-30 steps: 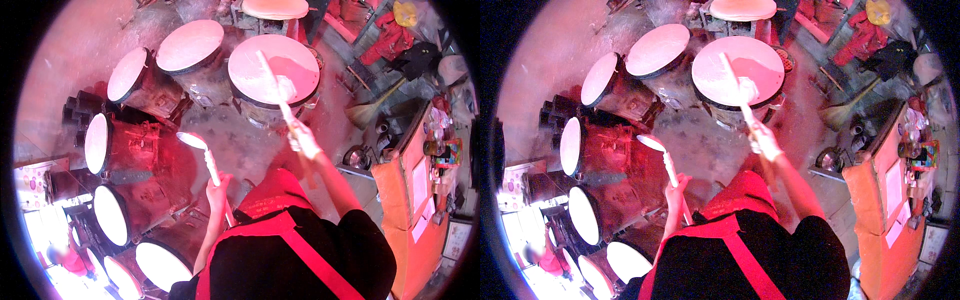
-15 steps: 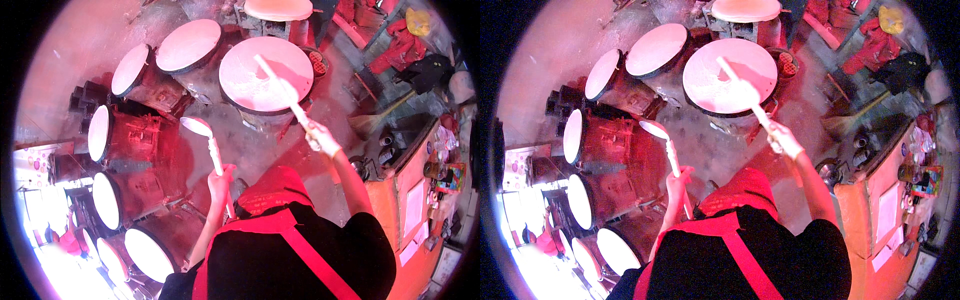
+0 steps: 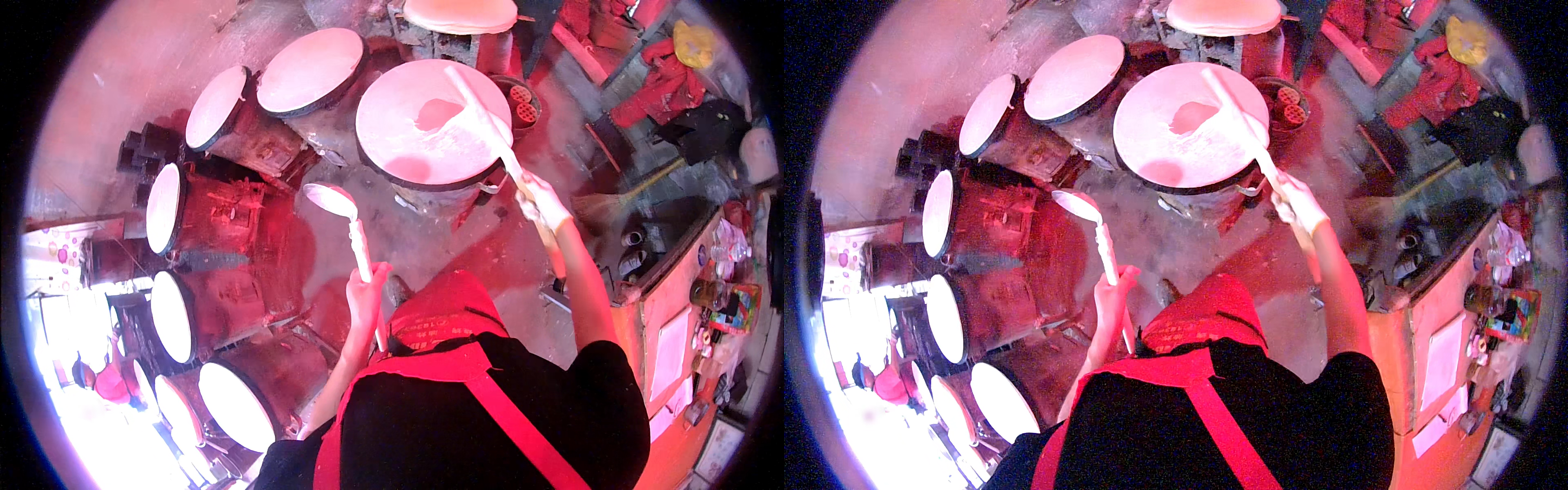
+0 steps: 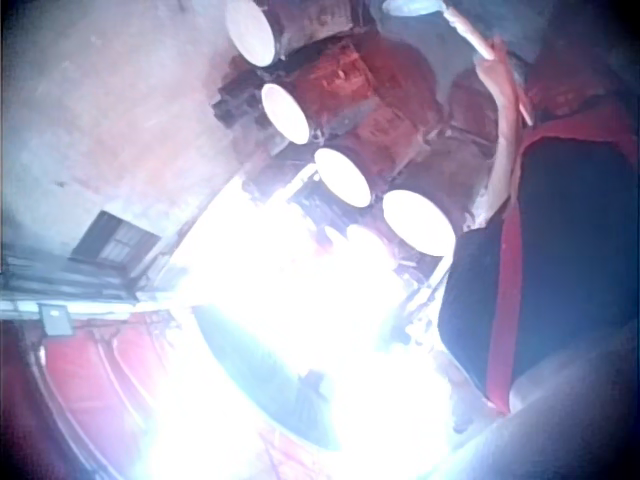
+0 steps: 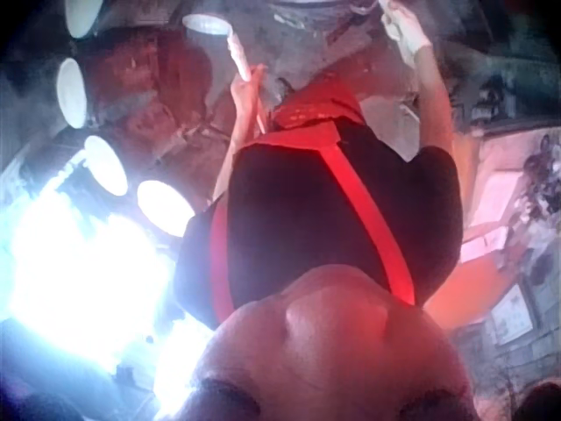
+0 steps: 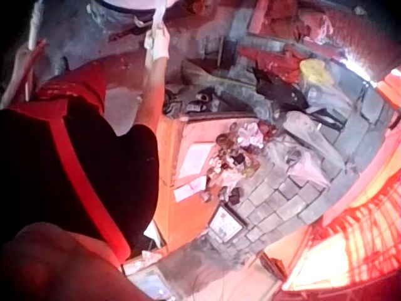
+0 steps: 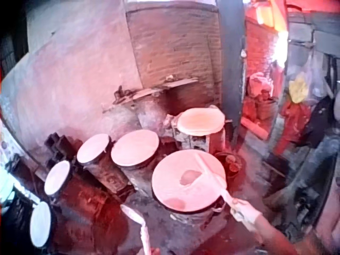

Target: The person prepares thin flatbreads by pouring liquid batter onto multiple hot circular griddles and spreading it evenly with a stick tool, then flipping and removing the cooked bread by hand.

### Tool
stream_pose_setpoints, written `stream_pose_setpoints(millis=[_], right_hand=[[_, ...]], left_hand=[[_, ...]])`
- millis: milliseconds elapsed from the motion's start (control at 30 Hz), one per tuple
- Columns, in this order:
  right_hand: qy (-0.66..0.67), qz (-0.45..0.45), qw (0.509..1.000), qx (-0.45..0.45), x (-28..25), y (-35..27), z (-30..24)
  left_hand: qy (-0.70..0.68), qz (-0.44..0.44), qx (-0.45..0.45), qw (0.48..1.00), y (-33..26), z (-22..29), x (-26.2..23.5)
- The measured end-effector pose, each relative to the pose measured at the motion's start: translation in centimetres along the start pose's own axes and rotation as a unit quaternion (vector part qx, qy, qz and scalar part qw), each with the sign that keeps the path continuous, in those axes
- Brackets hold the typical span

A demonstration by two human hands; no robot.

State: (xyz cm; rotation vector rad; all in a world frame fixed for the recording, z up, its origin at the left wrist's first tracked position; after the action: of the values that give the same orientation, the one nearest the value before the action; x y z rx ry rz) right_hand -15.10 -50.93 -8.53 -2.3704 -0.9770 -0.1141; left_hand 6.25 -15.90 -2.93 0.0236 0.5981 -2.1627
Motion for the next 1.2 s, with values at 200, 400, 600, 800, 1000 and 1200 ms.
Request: stream_pose_setpoints(millis=[200,400,600,800,1000,1200], right_hand=[[-0.04,0.118,0.992,-0.017,9.2,1.3,-0.1],[0.18,0.283,0.92,-0.202,11.9,-0.2,4.9],[0.097,0.168,0.979,-0.066,19.7,2.9,1.9],[0.171,0.362,0.899,-0.179,16.3,-1.4,6.9],[0.059,0.215,0.972,-0.072,18.9,0.4,3.5],[-0.047,0.321,0.92,-0.22,13.1,0.5,5.7]], left_hand=[[-0.045,-0.02,-0.061,0.997,0.8,3.0,-1.3],[-0.15,-0.067,-0.058,0.985,2.9,1.7,-4.5],[-0.227,-0.107,-0.082,0.964,4.4,0.3,-5.6],[-0.237,-0.12,-0.108,0.958,5.5,0.7,-7.3],[-0.253,-0.137,-0.148,0.946,5.1,1.0,-7.4],[-0.262,-0.144,-0.148,0.943,3.4,2.5,-6.6]])
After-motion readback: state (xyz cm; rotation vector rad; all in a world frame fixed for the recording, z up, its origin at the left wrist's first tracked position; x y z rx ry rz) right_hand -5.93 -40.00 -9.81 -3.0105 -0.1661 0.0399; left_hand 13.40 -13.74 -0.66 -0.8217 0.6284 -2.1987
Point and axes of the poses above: each hand's wrist, its own y-axis towards the middle knuckle, its own x-axis out of the palm, z = x × y, the point moved 3 cm from there along y, towards the middle knuckle, and after that the axes turned 1 degree about -z, right-handed, at the moved point
